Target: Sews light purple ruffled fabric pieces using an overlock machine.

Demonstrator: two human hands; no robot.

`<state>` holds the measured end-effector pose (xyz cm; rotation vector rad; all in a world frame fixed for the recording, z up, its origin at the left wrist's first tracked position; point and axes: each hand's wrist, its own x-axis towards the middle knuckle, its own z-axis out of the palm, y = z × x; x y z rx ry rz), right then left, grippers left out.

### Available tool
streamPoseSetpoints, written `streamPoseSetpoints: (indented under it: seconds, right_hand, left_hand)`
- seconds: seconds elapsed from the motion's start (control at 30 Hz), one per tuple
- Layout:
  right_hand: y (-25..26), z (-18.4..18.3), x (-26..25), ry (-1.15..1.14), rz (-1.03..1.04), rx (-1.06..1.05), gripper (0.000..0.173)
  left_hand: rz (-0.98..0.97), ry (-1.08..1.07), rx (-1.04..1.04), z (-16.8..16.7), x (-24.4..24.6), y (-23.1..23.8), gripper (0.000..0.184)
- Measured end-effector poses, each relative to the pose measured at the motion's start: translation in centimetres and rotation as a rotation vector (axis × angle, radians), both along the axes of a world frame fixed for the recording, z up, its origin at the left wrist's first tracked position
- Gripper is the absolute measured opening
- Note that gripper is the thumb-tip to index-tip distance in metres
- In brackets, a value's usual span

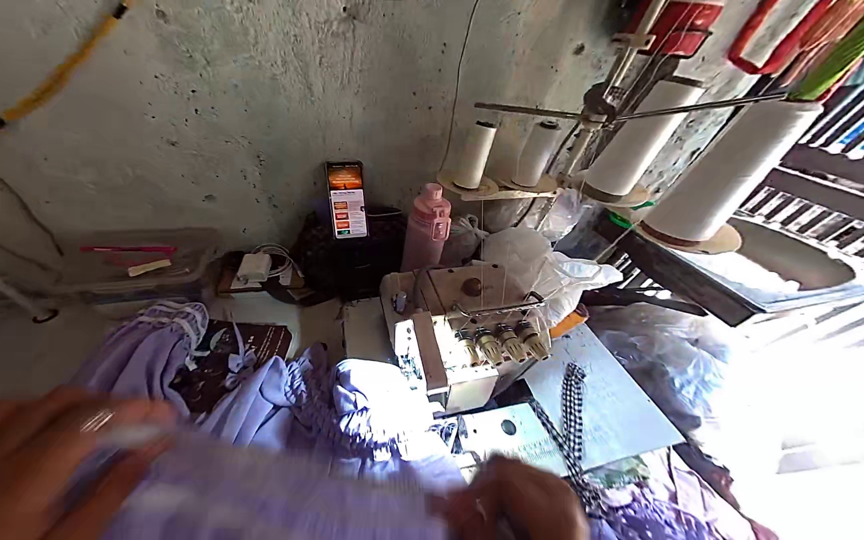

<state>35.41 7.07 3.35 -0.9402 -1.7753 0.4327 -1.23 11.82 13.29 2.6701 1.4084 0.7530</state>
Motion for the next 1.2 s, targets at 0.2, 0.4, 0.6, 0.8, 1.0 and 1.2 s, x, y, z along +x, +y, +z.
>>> streamPoseSetpoints:
  seconds: [0.2,0.4,0.6,0.8,1.0,1.2]
  right_hand:
    - [9.2,-10.6,-4.1,0.016,-0.575,0.120,0.020]
    - [5.5,-11.7,-3.4,0.050,-0.460,0.109,0.015]
    - [6.1,-10.2,-3.4,0.282,-0.227,-0.071,0.018]
    - [5.8,-8.7,-3.3,0.526,-0.103,-0.313,0.008]
    - [6.0,-8.4,-3.1,0.575,-0.122,-0.386,0.009]
    - [6.1,-8.4,-3.1,0.581,-0.120,-0.383,0.010]
  left_hand:
    - [-0.132,-0.248,0.077,-14.4,15.8,8.1,0.022]
    - [-0.049,-0.229,0.164,-17.0,16.9,5.0,0.036]
    - [-0.274,0.087,-0.377,-10.3,16.1,8.1,0.015]
    - [-0.301,0.034,-0.423,-9.9,15.9,7.8,0.020]
    - [-0.255,-0.091,-0.457,-11.1,15.4,7.4,0.023]
    - [-0.246,-0.115,-0.358,-11.8,15.4,7.0,0.032]
